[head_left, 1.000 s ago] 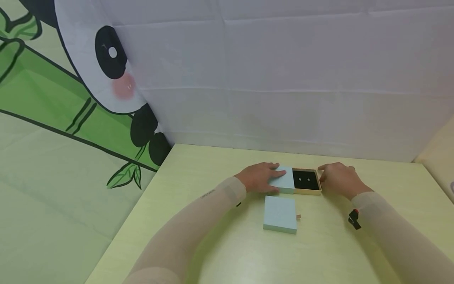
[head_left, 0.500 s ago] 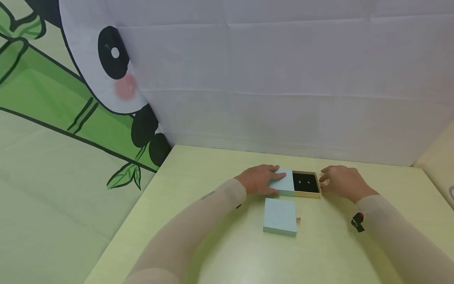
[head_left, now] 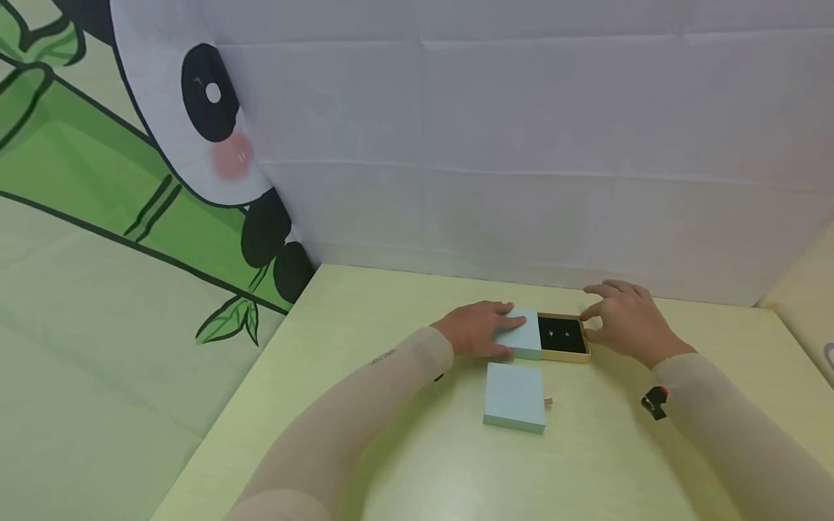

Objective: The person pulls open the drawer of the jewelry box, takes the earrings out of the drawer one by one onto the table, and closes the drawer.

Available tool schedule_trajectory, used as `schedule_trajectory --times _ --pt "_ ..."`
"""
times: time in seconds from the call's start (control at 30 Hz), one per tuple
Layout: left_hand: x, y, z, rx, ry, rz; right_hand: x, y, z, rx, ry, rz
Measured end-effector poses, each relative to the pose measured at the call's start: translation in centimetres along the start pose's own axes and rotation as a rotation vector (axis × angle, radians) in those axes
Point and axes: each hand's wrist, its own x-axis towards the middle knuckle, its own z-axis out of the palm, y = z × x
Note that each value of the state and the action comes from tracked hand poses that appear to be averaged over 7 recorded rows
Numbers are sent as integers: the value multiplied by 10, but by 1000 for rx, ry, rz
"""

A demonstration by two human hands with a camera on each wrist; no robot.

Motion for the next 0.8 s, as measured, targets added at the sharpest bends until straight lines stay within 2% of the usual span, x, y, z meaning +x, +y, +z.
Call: schedule_trajectory --times 0.33,0.8 --pt "6 -2 -2 -2 9 -3 14 -4 2 58 6 -4" --pt "11 -2 -1 -9 -5 -27 27 -3 19 94 -34 -20"
